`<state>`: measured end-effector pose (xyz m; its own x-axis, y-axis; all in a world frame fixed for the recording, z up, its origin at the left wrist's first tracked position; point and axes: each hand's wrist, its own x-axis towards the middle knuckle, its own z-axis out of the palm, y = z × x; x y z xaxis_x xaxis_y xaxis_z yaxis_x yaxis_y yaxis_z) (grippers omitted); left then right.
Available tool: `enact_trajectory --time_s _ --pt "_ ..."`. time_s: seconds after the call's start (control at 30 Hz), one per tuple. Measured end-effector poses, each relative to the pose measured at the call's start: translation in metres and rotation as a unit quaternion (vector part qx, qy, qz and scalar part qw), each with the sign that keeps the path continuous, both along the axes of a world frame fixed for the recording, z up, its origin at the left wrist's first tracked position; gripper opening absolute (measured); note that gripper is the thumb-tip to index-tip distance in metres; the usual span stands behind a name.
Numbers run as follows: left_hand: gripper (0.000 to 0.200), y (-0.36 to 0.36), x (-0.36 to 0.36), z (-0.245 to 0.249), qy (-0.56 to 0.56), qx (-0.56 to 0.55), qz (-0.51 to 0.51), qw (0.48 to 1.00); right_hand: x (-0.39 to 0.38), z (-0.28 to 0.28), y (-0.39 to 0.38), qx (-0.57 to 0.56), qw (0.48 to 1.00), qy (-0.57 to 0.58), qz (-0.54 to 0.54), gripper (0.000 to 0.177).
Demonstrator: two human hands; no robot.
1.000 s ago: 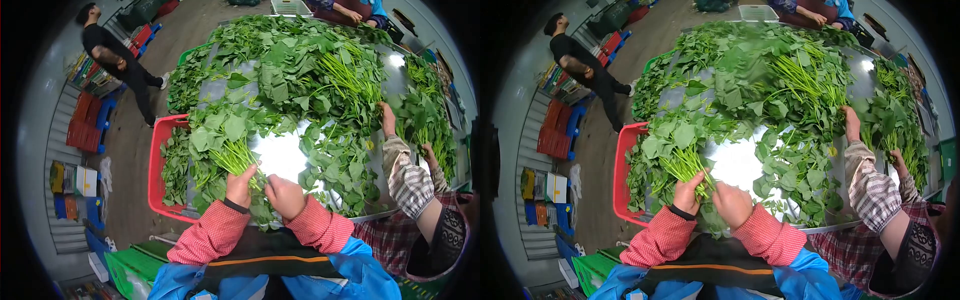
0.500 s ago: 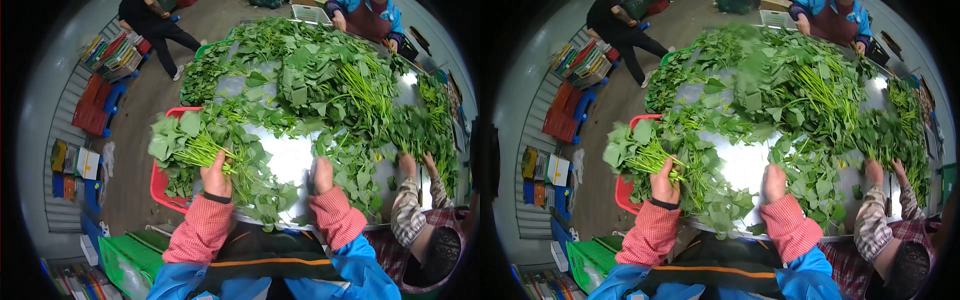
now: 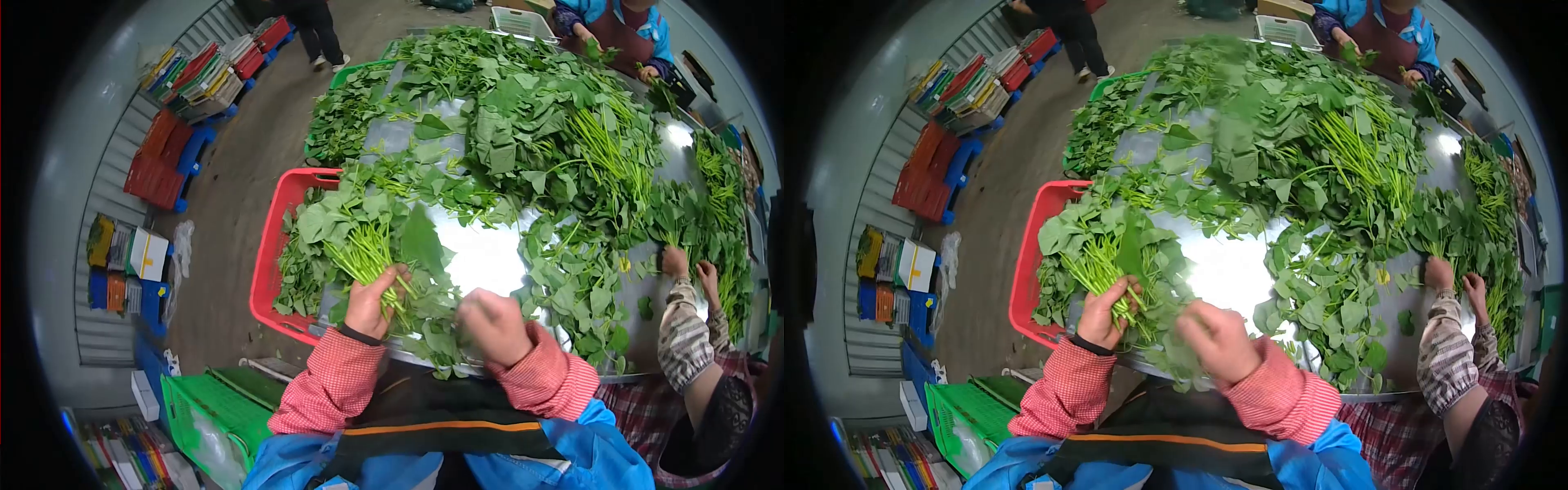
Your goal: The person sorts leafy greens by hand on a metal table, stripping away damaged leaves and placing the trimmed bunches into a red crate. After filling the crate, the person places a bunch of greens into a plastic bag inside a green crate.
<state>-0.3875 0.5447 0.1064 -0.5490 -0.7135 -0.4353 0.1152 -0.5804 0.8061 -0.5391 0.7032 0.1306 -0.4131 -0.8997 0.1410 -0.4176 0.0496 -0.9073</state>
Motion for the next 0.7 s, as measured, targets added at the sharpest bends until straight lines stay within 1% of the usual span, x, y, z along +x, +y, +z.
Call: enact_trajectory --time_s 0.03,0.07,0.1,0.13,0.17,0.2,0.23,0.27,0.33,0.37,0.4,0.43,0.47,0.5,0.53,0.6,0.67,0.7 --pt "0.021 0.0 0.002 0.002 0.001 -0.009 0.008 1.0 -0.011 -0.011 0.0 0.075 0.995 0.06 -0.005 0.024" --pt "0.02 0.002 0.005 0.003 0.001 -0.006 -0.011 1.0 -0.018 -0.02 0.0 0.149 0.982 0.119 -0.011 0.026" --pt "0.02 0.003 0.008 0.004 0.002 -0.004 -0.032 0.999 -0.02 -0.021 -0.002 0.159 0.933 0.322 -0.028 0.033" --pt "0.019 0.003 0.008 0.006 0.002 -0.003 -0.054 0.999 -0.019 -0.021 -0.006 0.109 0.945 0.305 -0.036 0.033" --pt "0.019 0.007 0.008 0.007 0.0 0.023 -0.073 0.997 -0.014 -0.021 -0.013 0.061 0.955 0.286 -0.042 0.033" --pt "0.019 0.013 0.005 0.006 0.018 0.01 -0.075 0.997 -0.007 -0.019 -0.021 0.015 0.963 0.264 -0.047 0.034" --pt "0.019 0.021 0.001 0.005 0.035 -0.002 -0.077 0.996 -0.002 -0.019 -0.029 0.003 0.988 0.15 -0.024 0.03" --pt "0.02 0.025 -0.003 0.005 0.054 -0.016 -0.081 0.995 0.003 -0.022 -0.036 0.009 0.996 0.083 -0.027 0.029" --pt "0.02 0.029 -0.006 -0.001 0.056 -0.026 -0.089 0.994 0.01 -0.028 -0.048 0.021 0.998 -0.049 -0.03 0.026" --pt "0.02 0.03 -0.007 -0.005 0.055 -0.023 -0.082 0.995 0.015 -0.025 -0.048 0.011 0.998 -0.017 -0.053 0.018" --pt "0.021 0.03 -0.007 -0.007 0.054 -0.019 -0.073 0.996 0.016 -0.019 -0.044 -0.015 0.997 0.059 -0.054 0.016" --pt "0.018 0.03 -0.008 -0.008 0.031 -0.036 -0.043 0.998 0.018 -0.011 -0.04 -0.04 0.989 0.133 -0.054 0.013" --pt "0.018 0.027 -0.009 -0.007 0.024 -0.013 -0.031 0.999 0.021 -0.002 -0.035 -0.066 0.975 0.206 -0.052 0.011" --pt "0.017 0.022 -0.009 -0.005 0.018 0.01 -0.017 1.0 0.026 0.006 -0.029 -0.126 0.963 0.237 -0.015 0.009" --pt "0.017 0.018 -0.007 -0.004 0.011 0.033 -0.002 0.999 0.028 0.011 -0.022 -0.148 0.964 0.218 0.014 0.009" --pt "0.015 0.01 0.001 0.002 0.002 0.033 -0.016 0.999 0.017 0.014 -0.007 -0.192 0.962 0.182 0.067 0.01" --pt "0.014 0.006 0.009 0.006 -0.007 0.038 -0.032 0.999 -0.015 -0.015 0.0 -0.058 0.989 0.124 -0.064 0.009" --pt "0.013 0.006 0.011 0.008 -0.006 0.028 -0.057 0.998 -0.028 -0.025 -0.002 0.045 0.958 0.265 -0.101 0.017"
